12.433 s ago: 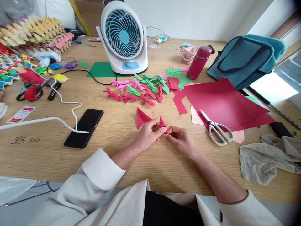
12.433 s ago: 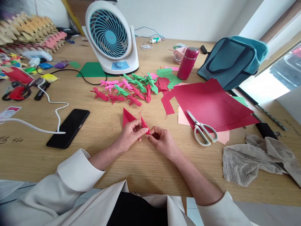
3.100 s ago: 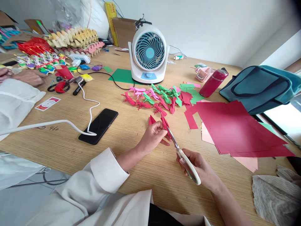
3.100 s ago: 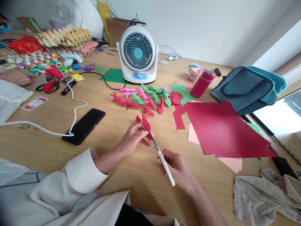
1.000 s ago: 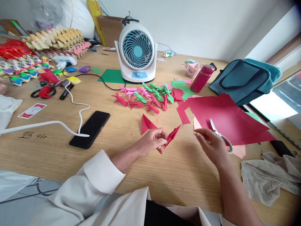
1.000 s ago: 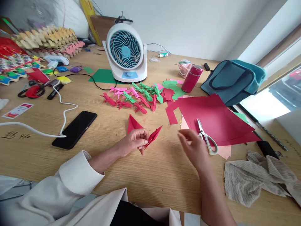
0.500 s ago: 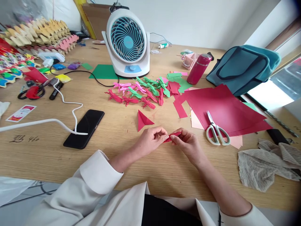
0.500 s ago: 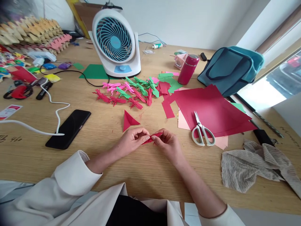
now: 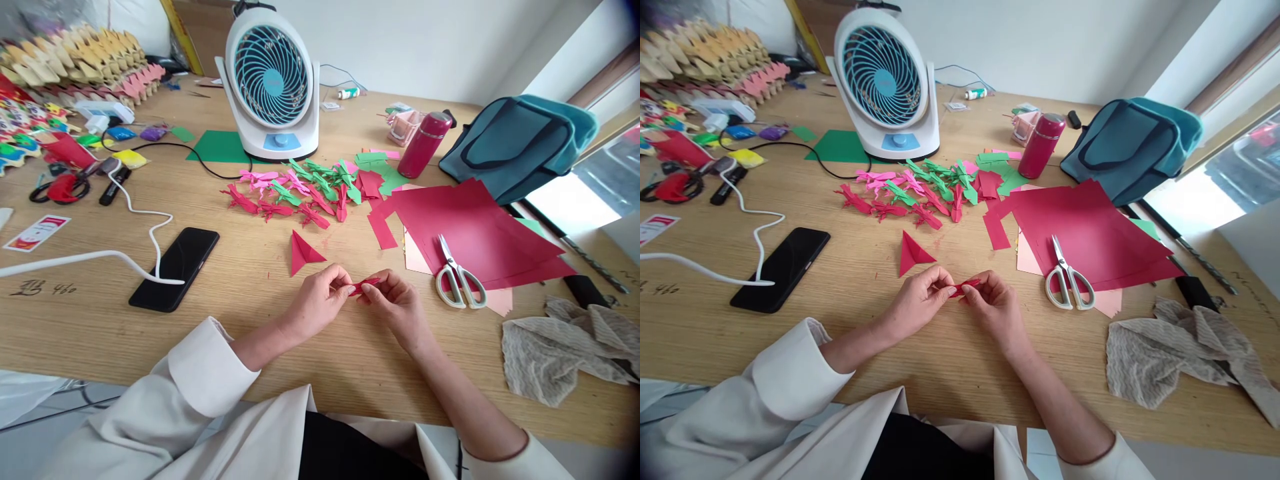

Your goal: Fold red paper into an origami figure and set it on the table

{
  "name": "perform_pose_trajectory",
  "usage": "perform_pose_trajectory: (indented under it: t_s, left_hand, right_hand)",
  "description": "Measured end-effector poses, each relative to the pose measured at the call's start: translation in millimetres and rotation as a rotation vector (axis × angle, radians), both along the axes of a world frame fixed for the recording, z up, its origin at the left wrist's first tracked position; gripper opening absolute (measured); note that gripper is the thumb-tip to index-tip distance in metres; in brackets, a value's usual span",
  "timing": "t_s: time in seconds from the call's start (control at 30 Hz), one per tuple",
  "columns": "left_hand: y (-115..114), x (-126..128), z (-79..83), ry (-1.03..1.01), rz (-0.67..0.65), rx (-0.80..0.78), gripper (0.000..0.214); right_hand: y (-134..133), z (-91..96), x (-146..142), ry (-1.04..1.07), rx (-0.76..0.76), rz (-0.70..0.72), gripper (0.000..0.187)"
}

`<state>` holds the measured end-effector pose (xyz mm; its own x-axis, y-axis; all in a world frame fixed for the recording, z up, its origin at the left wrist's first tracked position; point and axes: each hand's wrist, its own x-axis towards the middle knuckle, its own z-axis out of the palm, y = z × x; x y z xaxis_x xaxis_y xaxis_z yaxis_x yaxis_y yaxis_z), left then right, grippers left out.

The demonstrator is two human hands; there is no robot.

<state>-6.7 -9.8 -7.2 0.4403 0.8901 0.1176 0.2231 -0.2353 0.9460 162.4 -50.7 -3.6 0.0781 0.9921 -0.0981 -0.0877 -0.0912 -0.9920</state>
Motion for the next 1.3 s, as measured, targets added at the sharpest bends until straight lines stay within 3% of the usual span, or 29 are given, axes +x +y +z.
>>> perform_pose_trajectory:
  t_s: [0.1,0.37,0.47,0.57,0.8,1.3]
  left_hand:
    - [-0.9,-0.9,-0.1,-0.009,0.02,0.041,0.003]
    - [-1.1,-0.8,4.4,-0.063,-0.002,-0.003,0.006]
    - [0.7,-2.0,4.1,-0.01,0.0,-0.004,0.005]
    - [0.6,-4.5,5.0,0.12,-0.054,0.03,0.007]
    - [-6.1,-7.6,10.5,0.46,-0.245,0.354,0.015]
    - [-10.9,-26.5,2.1,0.599,-0.364,0.925,0.024]
  right_hand:
    - [0.0,2.2,1.7,-0.008,-0.023,-0.022,0.036]
    - [-2.8,-3.1,0.0,-0.101,0.104,-0.118,0.031]
    - [-6.5,-1.2,5.6,-0.261,0.096,-0.08,0.024]
    - [-10.4,5.5,14.9,-0.534,0.049,0.071,0.016]
    - [-13.7,15.6,24.0,-0.902,0.094,0.336,0.012]
    - [0.8,16.6,24.3,-1.031,0.008,0.401,0.01]
